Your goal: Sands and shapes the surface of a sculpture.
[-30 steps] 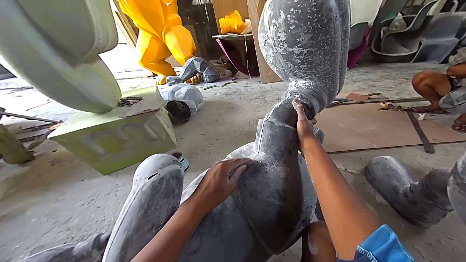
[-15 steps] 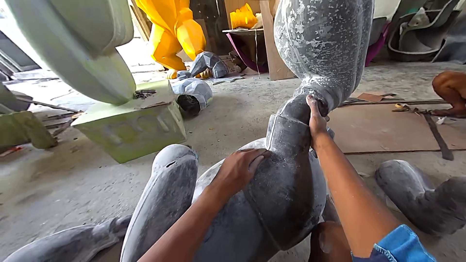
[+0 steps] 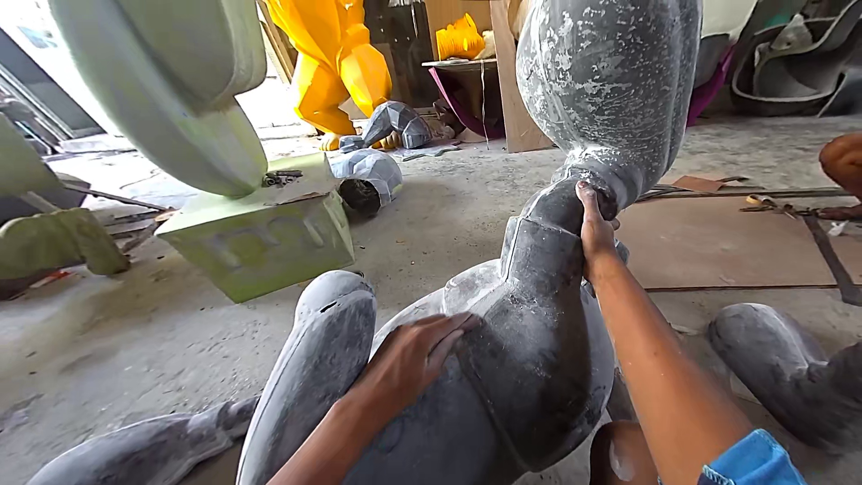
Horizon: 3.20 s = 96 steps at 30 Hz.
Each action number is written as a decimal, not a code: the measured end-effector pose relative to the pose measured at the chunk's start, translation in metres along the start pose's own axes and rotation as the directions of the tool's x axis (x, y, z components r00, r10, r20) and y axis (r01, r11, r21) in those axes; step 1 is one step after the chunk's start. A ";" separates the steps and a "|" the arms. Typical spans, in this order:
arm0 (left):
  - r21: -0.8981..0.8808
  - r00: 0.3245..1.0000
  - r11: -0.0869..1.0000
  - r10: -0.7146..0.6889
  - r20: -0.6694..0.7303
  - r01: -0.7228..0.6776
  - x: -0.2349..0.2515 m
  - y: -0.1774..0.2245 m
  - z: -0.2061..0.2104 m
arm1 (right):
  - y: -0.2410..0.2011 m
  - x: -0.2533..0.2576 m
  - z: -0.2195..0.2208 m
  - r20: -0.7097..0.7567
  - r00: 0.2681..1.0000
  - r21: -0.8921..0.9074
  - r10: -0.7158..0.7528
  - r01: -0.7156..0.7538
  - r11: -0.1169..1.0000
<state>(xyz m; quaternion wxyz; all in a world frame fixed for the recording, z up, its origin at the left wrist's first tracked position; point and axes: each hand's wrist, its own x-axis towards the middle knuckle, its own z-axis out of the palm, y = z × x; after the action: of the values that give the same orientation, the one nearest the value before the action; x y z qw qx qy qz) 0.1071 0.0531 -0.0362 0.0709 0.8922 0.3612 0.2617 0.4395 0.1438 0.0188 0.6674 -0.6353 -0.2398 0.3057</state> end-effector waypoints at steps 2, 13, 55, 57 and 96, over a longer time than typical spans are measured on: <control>0.001 0.999 1.000 0.020 -0.032 -0.020 0.006 -0.001 0.003 | -0.001 0.000 -0.001 -0.013 1.000 0.014 0.001 0.000 1.000; -0.110 0.997 0.991 0.074 -0.015 -0.075 0.025 0.010 0.008 | 0.000 -0.005 -0.011 -0.025 1.000 -0.009 -0.004 0.004 1.000; -0.053 0.997 0.997 0.051 -0.050 -0.053 0.007 -0.001 0.012 | 0.000 -0.002 -0.008 0.021 0.999 -0.046 0.024 -0.023 0.999; -0.026 0.995 0.998 0.054 -0.080 -0.056 0.017 0.002 0.016 | 0.000 -0.002 -0.009 0.014 1.000 -0.047 0.026 -0.025 0.999; -0.107 0.986 0.991 -0.094 -0.135 0.080 0.024 0.000 0.017 | -0.015 -0.005 0.021 0.043 0.997 -0.137 0.067 -0.061 0.989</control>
<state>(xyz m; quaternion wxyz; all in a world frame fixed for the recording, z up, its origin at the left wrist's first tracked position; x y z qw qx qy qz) 0.1301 0.0706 -0.0403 0.1020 0.8502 0.3901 0.3384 0.4220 0.1548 0.0356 0.6067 -0.6790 -0.2554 0.3250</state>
